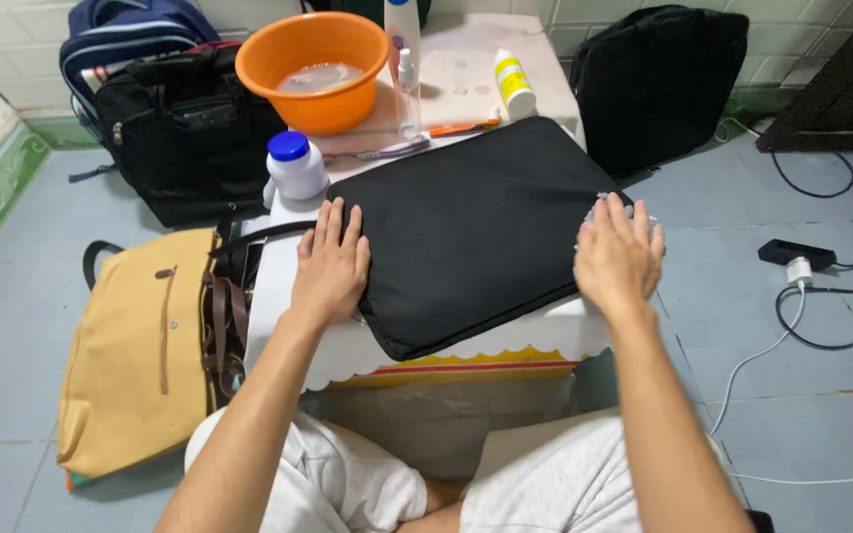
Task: The person wipes a black bag with a gray cloth, then sprays a cleaning solution onto it and continues wiping. They dip the cloth into a water basin, wring it out, and switch to a pink cloth to finish wiping the bag's surface.
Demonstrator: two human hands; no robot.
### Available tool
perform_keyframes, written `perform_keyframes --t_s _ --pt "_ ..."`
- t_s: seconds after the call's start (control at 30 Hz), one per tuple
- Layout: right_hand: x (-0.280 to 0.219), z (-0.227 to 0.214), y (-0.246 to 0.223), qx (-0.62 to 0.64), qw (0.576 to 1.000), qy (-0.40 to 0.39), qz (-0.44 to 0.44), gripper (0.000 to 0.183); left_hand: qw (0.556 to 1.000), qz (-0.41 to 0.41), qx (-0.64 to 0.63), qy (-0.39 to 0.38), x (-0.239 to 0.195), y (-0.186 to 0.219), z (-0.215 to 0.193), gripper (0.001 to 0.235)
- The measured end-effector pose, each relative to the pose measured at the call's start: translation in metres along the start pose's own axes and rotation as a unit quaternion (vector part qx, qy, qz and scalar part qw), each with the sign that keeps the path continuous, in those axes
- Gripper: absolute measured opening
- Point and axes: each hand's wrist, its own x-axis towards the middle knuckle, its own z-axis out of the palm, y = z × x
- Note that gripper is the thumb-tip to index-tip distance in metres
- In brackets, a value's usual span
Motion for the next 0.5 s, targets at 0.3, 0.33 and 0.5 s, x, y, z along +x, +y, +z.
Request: perform_keyframes --t_s 0.3,0.33,0.5 --pt "-0.126 -0.03 -0.22 0.026 0.957 0.19 -0.217 0.059 0.998 0.034 0.047 0.021 0.0 -0.001 0.003 0.054" --pt "-0.131 -0.043 -0.211 0.01 0.959 0.196 -0.204 0.059 0.997 0.055 0.039 0.023 -0.001 -0.004 0.017 0.054" --pt "-0.097 -0.066 -0.162 0.11 0.944 0.172 -0.26 0.056 0.99 0.068 0.052 0.111 0.011 -0.026 0.042 0.062"
